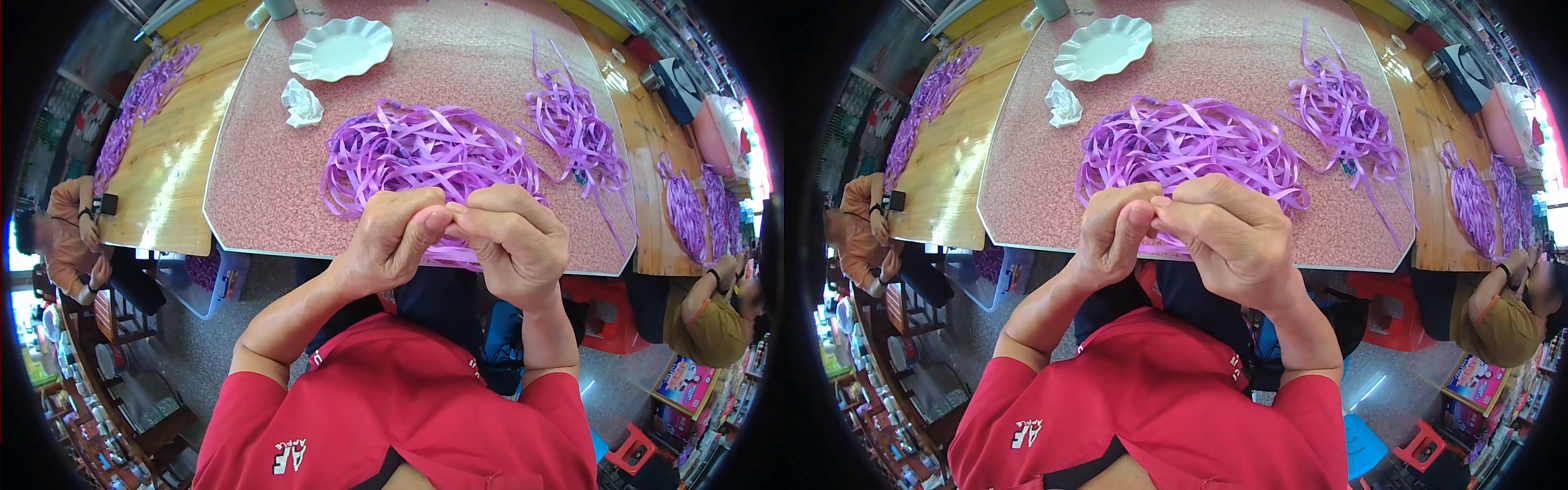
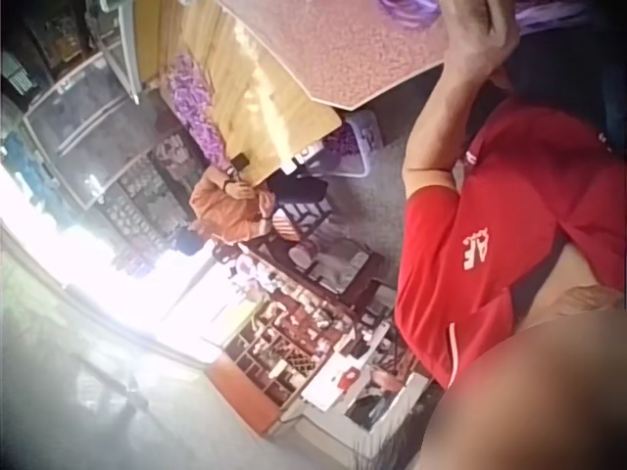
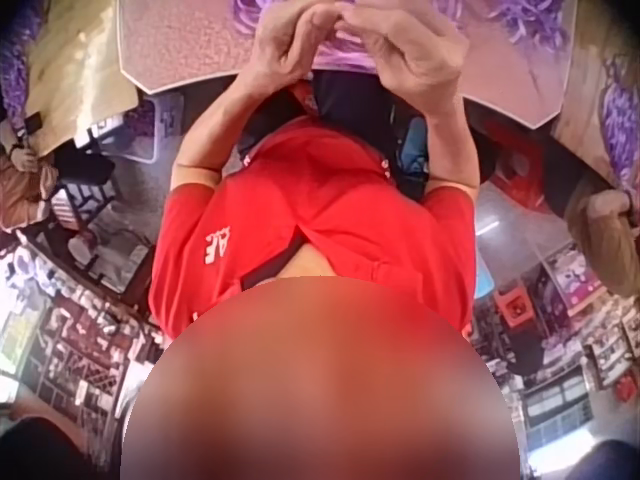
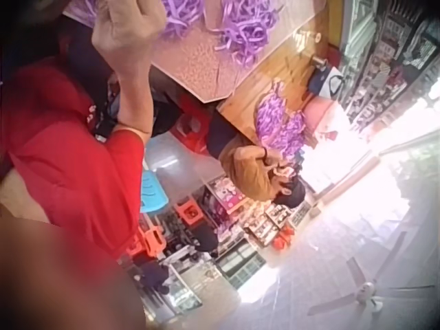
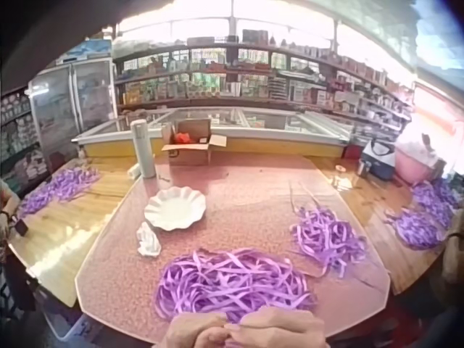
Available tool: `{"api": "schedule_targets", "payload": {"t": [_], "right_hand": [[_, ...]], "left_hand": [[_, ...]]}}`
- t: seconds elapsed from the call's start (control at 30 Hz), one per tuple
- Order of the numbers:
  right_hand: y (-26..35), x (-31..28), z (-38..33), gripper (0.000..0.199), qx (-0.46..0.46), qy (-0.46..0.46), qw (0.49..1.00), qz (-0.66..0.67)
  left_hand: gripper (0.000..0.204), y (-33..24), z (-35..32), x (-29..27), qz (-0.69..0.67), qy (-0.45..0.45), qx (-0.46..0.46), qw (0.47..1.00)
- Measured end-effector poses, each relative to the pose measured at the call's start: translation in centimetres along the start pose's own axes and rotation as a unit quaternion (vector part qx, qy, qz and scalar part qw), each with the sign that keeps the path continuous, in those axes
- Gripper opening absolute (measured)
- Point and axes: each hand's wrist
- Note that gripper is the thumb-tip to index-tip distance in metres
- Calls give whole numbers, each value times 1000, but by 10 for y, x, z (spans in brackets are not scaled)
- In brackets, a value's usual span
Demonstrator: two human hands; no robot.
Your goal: Tying and organizing purple plastic ribbons on a table.
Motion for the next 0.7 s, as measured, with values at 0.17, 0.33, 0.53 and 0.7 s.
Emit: {"api": "schedule_targets", "payload": {"t": [0.17,0.33,0.53,0.7], "right_hand": [[-4,8,-6,10,53,-38,997,38],[-4,13,-6,14,72,-55,996,-2],[-4,10,-12,15,101,-71,992,33],[-6,9,-16,16,84,-69,994,-1]], "left_hand": [[37,-3,-5,5,-123,-1,-119,985],[48,-5,-6,5,-169,24,-205,964],[58,-12,-2,-3,-194,79,-267,941],[54,-13,-7,1,-194,60,-280,938]]}}
Point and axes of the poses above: each hand's wrist, its own z-axis towards the middle knuckle, its own x-axis out of the palm, y = z × x, and after that the axes turned 9 degrees about z, right-handed
